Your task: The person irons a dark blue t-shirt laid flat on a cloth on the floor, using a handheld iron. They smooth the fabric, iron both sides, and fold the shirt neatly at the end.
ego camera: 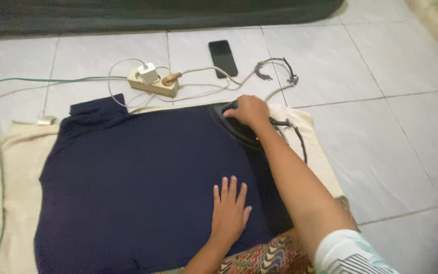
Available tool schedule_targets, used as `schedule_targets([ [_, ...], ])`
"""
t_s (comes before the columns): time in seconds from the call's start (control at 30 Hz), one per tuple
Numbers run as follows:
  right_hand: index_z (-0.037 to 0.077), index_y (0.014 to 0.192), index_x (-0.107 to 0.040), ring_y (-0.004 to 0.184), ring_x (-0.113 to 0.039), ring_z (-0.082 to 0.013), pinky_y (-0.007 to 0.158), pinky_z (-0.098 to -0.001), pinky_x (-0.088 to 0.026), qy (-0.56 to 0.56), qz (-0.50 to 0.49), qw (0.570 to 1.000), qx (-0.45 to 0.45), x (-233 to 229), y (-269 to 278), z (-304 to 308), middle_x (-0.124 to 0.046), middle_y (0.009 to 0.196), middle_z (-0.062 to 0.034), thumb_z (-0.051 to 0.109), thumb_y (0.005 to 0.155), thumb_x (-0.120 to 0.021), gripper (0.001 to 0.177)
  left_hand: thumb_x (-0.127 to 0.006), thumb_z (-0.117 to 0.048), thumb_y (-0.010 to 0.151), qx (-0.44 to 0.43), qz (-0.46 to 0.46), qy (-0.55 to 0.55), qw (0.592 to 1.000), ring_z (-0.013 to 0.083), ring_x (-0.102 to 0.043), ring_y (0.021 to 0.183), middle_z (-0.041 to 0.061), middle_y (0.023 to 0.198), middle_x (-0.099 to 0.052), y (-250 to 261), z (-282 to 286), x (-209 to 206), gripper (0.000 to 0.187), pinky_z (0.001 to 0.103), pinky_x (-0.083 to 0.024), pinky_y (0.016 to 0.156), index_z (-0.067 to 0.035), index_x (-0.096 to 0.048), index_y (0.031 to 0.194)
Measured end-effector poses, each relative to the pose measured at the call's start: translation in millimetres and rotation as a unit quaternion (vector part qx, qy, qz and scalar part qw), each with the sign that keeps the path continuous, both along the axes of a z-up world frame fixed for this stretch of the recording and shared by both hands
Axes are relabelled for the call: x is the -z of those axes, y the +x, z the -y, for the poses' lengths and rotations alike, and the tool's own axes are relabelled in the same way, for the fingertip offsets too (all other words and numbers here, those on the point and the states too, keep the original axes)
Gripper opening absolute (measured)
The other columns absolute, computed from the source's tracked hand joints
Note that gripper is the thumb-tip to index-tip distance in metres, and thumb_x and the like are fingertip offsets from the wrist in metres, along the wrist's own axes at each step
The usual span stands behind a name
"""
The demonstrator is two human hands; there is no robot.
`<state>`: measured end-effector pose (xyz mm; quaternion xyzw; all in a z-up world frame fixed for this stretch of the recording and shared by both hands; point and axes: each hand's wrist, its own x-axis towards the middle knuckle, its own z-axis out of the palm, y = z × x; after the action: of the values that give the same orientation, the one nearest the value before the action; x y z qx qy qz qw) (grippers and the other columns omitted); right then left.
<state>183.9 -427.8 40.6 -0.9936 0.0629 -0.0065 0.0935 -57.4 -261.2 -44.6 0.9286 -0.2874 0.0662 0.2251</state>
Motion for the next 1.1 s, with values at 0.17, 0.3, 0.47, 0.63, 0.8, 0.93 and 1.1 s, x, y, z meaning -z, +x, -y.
schedule_targets([
  [0.17, 0.008, 0.088, -0.077, 0.086, -0.073, -0.0381, 0.074, -0.0489, -0.057, -0.017, -0.085, 0.981, -0.173, -1, -108, -16, -0.075, 0.086, -0.0176, 0.069, 0.067, -0.081, 0.064, -0.072, -0.022, 0.082, 0.17, -0.056, -0.094, 0.979, 0.0305, -0.06, 0.1, 0.011, 0.098, -0.065, -39, -11, 10, 0.023, 0.045, -0.047, 0.085, -0.005, -0.074, 0.097],
  [0.3, 0.011, 0.088, -0.077, 0.081, -0.072, -0.0388, 0.073, -0.049, -0.057, -0.06, -0.125, 0.954, -0.265, -11, -183, -9, -0.074, 0.081, -0.0166, 0.074, 0.068, -0.076, 0.067, -0.066, -0.013, 0.084, 0.217, 0.003, -0.009, 0.976, 0.027, -0.064, 0.088, 0.008, 0.088, -0.064, -66, 6, 29, 0.006, 0.039, -0.051, 0.075, -0.008, -0.07, 0.086],
  [0.47, 0.012, 0.088, -0.077, 0.077, -0.073, -0.0379, 0.07, -0.0494, -0.057, -0.072, -0.129, 0.964, -0.221, -14, -209, 1, -0.074, 0.076, -0.0161, 0.074, 0.069, -0.074, 0.065, -0.065, -0.013, 0.084, 0.207, 0.02, -0.042, 0.977, 0.0295, -0.068, 0.079, 0.011, 0.082, -0.065, -83, 23, 55, 0.007, 0.042, -0.056, 0.065, -0.007, -0.068, 0.082],
  [0.63, 0.015, 0.086, -0.079, 0.072, -0.073, -0.0373, 0.069, -0.0482, -0.057, -0.049, -0.129, 0.951, -0.277, -14, -239, -4, -0.073, 0.072, -0.0156, 0.071, 0.067, -0.074, 0.06, -0.07, -0.02, 0.079, 0.129, -0.078, -0.108, 0.983, 0.0365, -0.069, 0.074, 0.015, 0.081, -0.067, -79, -29, 24, 0.015, 0.048, -0.057, 0.066, -0.005, -0.069, 0.079],
  [0.8, 0.012, 0.086, -0.078, 0.071, -0.073, -0.0345, 0.065, -0.0466, -0.057, -0.091, -0.112, 0.96, -0.242, -19, -258, -23, -0.073, 0.071, -0.0136, 0.073, 0.072, -0.072, 0.063, -0.08, -0.017, 0.072, -0.054, -0.058, -0.001, 0.997, 0.0368, -0.065, 0.1, 0.017, 0.106, -0.067, -33, -152, -24, 0.027, 0.048, -0.057, 0.081, -0.006, -0.068, 0.093],
  [0.93, 0.015, 0.099, -0.076, 0.067, -0.075, -0.0306, 0.062, -0.0443, -0.058, -0.098, -0.203, 0.927, -0.299, -20, -269, -49, -0.074, 0.07, -0.0114, 0.073, 0.074, -0.069, 0.063, -0.095, -0.025, 0.06, -0.154, -0.156, 0.089, 0.972, 0.0388, -0.06, 0.109, 0.017, 0.115, -0.06, -23, -233, -41, 0.07, 0.049, -0.055, 0.085, -0.011, -0.062, 0.12],
  [1.1, 0.011, 0.092, -0.077, 0.069, -0.074, -0.0326, 0.063, -0.0448, -0.057, -0.068, -0.117, 0.953, -0.27, -24, -275, -85, -0.073, 0.07, -0.0138, 0.073, 0.072, -0.072, 0.066, -0.09, -0.04, 0.067, -0.123, -0.245, 0.215, 0.937, 0.0349, -0.069, 0.105, 0.014, 0.11, -0.069, -15, -299, -23, 0.052, 0.047, -0.057, 0.088, -0.011, -0.072, 0.107],
])
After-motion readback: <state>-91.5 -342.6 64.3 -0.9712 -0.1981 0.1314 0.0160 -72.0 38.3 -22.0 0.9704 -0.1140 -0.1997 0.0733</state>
